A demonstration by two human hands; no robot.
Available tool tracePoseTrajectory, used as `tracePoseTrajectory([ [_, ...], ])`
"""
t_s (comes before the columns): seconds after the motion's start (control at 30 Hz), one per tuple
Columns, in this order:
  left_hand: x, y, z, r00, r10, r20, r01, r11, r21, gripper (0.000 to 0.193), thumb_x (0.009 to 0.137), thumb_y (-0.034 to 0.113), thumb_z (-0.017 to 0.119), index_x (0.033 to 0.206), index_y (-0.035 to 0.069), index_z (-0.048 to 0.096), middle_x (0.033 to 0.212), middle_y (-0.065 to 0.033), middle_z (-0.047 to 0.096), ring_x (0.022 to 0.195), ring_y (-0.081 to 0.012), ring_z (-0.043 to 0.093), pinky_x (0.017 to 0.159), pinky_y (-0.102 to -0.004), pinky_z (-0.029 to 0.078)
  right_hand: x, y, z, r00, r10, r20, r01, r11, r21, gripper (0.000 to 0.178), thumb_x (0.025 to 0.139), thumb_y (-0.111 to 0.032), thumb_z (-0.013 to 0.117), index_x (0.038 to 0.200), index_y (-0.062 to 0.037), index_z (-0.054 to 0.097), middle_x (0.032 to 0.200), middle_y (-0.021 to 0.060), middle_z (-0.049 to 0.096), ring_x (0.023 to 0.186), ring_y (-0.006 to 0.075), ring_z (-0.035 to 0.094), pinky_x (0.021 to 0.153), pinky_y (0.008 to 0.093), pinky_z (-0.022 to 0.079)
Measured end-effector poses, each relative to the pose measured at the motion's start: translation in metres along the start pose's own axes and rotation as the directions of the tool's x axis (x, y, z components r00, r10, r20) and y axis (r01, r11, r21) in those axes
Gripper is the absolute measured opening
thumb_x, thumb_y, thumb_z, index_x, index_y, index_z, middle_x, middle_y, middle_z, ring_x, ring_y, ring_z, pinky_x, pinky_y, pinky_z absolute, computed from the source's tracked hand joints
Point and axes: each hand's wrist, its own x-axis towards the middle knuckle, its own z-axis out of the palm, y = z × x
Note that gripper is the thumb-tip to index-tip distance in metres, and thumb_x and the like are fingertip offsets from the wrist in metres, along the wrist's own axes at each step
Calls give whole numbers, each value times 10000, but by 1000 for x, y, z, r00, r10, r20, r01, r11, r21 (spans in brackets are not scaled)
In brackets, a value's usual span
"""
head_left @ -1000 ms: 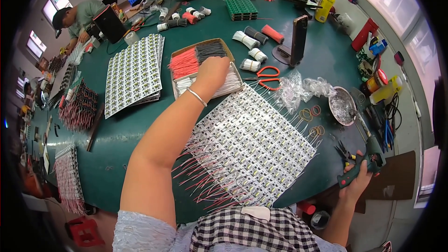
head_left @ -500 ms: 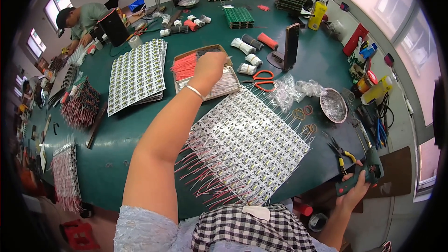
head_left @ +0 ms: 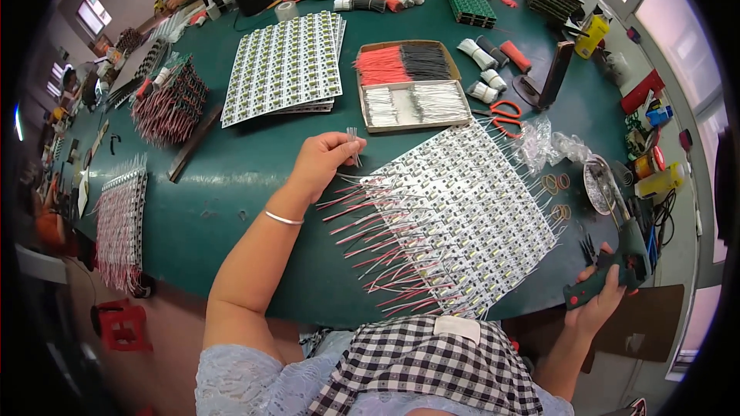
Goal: The person puts on eyeglasses, places tubes onto the wires of a circuit board sheet by hand, and shrinks the tubes using a heat gun.
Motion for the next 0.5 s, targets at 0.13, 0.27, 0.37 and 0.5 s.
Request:
tracePoseTrajectory([
  [0.13,-13,30,13,991,64,120,-82,986,147,168,858,69,565,971,-29,643,868,-66,658,702,-85,561,636,-222,472,-8,-2,18,997,-24,70,28,999,-45,365,899,-156,470,1214,9,388,1115,177,551,574,134,559,469,236,452],
  [0.27,-27,41,35,974,102,203,-186,873,451,149,827,65,595,953,30,665,771,-51,660,630,-120,576,572,-254,469,-15,3,31,975,166,149,-153,984,-96,403,861,-184,522,1182,24,395,1060,174,570,521,160,569,418,252,453],
  [0.37,-18,24,33,846,435,308,-521,551,652,138,768,61,636,897,79,680,788,-37,646,708,-194,604,612,-301,467,-19,8,49,917,368,155,-370,929,-19,439,847,-198,552,1197,-1,376,1025,179,579,502,187,570,408,276,468],
  [0.5,-8,33,33,749,560,355,-569,268,777,118,715,81,667,830,106,676,816,-16,630,843,-242,591,750,-362,425,-11,18,64,816,527,236,-559,823,95,470,841,-197,570,1219,-22,352,1024,186,570,508,210,579,425,299,494],
])
